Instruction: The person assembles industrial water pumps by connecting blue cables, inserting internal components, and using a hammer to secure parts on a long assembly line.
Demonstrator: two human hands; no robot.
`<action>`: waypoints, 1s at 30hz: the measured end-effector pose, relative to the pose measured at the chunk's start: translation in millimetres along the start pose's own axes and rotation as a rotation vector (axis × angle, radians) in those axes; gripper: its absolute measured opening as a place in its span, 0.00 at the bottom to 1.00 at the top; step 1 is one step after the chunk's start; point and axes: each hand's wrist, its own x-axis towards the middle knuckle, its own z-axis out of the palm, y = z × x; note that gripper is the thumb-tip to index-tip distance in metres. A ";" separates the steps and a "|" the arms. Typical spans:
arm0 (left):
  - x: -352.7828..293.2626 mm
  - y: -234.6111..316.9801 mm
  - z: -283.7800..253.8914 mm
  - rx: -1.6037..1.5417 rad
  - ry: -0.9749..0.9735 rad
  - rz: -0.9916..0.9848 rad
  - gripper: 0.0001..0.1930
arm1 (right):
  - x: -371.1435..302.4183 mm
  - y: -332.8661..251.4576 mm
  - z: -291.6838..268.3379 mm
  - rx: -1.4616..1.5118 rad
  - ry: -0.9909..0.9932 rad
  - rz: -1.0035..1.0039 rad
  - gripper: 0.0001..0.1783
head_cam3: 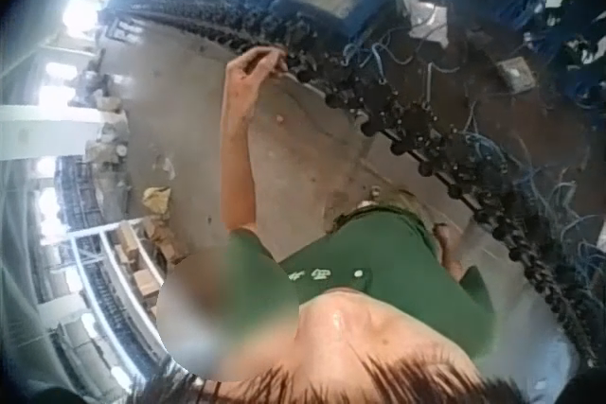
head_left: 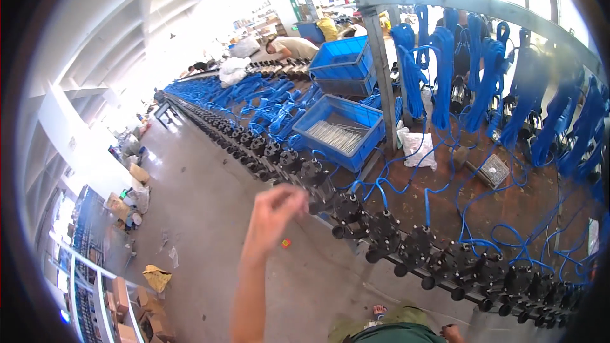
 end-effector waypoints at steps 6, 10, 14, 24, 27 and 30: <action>333.7 -145.8 -31.0 0.257 -0.158 -0.085 0.14 | -54.8 -75.4 150.1 0.125 0.303 -0.118 0.14; 496.0 -292.9 5.4 0.537 -0.401 -0.291 0.18 | -49.5 -40.7 223.8 -0.382 0.497 -0.551 0.20; 538.2 -395.7 105.8 0.737 -0.613 -0.304 0.32 | -158.8 -95.6 355.9 0.139 0.498 0.031 0.16; 515.0 -463.5 207.1 1.138 -0.532 -0.275 0.50 | -221.7 -208.8 553.7 0.411 0.555 0.151 0.14; 534.4 -471.4 216.5 1.037 -0.631 -0.016 0.35 | -214.4 -206.0 570.9 0.470 0.579 0.149 0.15; 560.0 -460.0 212.8 0.968 -0.772 0.011 0.29 | -198.2 -194.8 573.3 0.483 0.574 0.128 0.16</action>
